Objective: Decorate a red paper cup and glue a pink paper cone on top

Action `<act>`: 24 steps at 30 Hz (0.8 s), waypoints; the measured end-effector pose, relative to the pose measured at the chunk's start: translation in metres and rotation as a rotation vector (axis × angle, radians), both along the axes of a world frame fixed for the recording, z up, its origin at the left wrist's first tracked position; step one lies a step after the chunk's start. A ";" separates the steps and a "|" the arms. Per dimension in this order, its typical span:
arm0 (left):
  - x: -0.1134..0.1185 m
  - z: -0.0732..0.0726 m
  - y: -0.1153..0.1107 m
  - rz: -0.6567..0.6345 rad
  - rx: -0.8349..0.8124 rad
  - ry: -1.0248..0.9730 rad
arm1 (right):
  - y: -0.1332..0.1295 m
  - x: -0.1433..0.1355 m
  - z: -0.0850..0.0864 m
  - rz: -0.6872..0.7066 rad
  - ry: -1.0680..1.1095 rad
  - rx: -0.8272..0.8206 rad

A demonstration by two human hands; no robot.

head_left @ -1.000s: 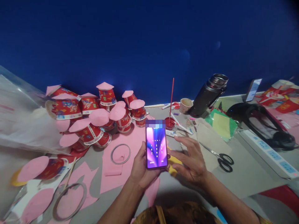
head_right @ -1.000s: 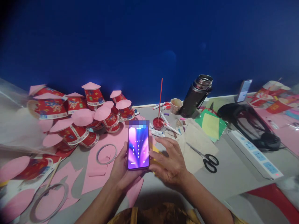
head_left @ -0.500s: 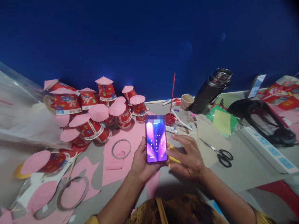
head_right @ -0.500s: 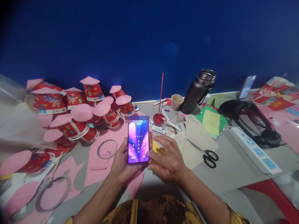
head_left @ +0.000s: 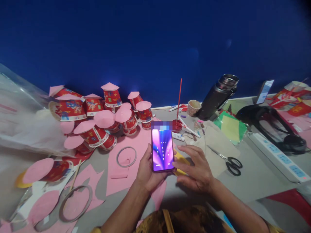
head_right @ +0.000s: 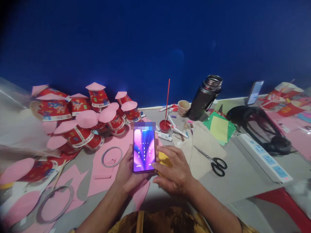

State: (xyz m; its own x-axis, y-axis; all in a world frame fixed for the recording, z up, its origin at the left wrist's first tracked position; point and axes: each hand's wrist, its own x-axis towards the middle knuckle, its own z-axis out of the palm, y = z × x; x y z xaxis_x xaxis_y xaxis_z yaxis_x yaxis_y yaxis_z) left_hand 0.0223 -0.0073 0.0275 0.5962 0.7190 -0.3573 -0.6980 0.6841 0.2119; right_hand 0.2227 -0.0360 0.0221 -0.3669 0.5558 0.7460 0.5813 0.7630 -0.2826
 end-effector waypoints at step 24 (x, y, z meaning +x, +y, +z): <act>-0.001 -0.002 0.000 0.003 -0.013 -0.013 | 0.001 -0.004 -0.008 0.016 0.003 -0.015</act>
